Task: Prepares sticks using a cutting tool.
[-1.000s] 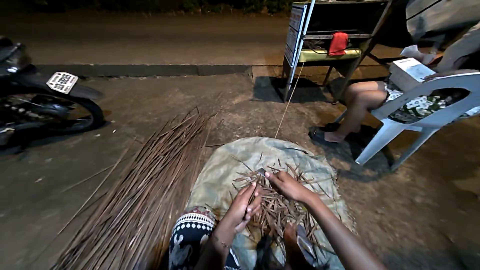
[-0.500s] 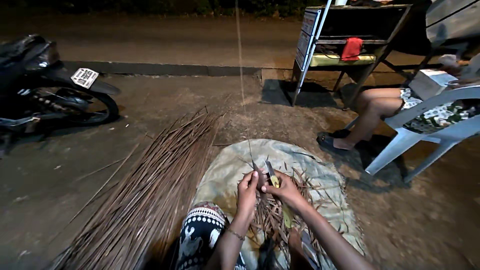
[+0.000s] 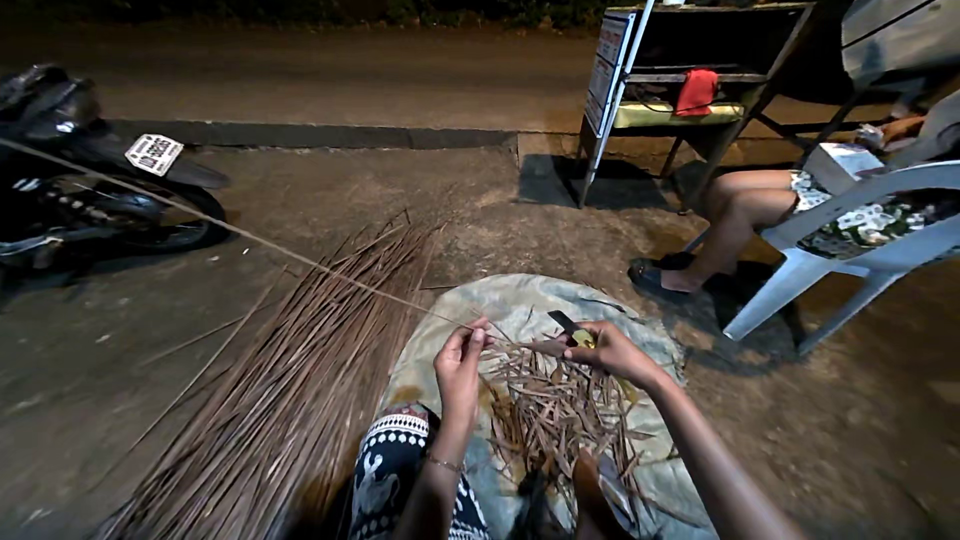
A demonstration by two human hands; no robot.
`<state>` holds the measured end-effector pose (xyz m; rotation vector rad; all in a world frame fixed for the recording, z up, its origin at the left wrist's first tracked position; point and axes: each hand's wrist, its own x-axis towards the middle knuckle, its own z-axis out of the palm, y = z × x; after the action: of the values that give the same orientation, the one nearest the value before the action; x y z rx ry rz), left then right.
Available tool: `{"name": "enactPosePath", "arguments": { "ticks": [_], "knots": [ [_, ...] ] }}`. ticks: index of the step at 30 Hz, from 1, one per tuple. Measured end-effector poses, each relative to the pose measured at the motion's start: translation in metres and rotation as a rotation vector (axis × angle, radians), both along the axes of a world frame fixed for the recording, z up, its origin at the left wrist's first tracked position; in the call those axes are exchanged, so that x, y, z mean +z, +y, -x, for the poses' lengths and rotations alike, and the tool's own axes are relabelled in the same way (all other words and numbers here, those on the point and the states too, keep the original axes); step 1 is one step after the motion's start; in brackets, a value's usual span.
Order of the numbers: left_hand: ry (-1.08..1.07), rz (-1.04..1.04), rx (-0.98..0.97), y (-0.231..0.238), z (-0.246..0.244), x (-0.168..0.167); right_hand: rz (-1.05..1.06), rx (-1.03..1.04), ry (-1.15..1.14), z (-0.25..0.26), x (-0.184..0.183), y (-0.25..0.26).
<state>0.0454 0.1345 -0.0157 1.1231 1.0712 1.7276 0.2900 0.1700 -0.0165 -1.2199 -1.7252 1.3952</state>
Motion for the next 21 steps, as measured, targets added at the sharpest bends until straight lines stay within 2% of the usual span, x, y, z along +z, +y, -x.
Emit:
{"name": "enactPosePath", "arguments": {
  "ticks": [5, 7, 10, 14, 21],
  "knots": [
    [0.05, 0.011, 0.089, -0.002, -0.006, 0.001, -0.275, -0.391, -0.187, 0.013, 0.001, -0.005],
    [0.008, 0.05, 0.119, -0.002, -0.007, 0.002, -0.339, -0.441, -0.236, 0.025, 0.004, -0.012],
    [-0.072, 0.152, 0.154, -0.003, -0.007, 0.008, -0.338, -0.333, -0.259, 0.041, 0.007, -0.02],
    [-0.126, 0.173, 0.17, -0.003, -0.008, 0.011, -0.208, -0.113, -0.344, 0.057, 0.019, -0.028],
    [-0.114, 0.101, 0.11, -0.007, -0.013, 0.01, -0.12, -0.13, -0.372, 0.071, 0.018, -0.034]
  ]
}}
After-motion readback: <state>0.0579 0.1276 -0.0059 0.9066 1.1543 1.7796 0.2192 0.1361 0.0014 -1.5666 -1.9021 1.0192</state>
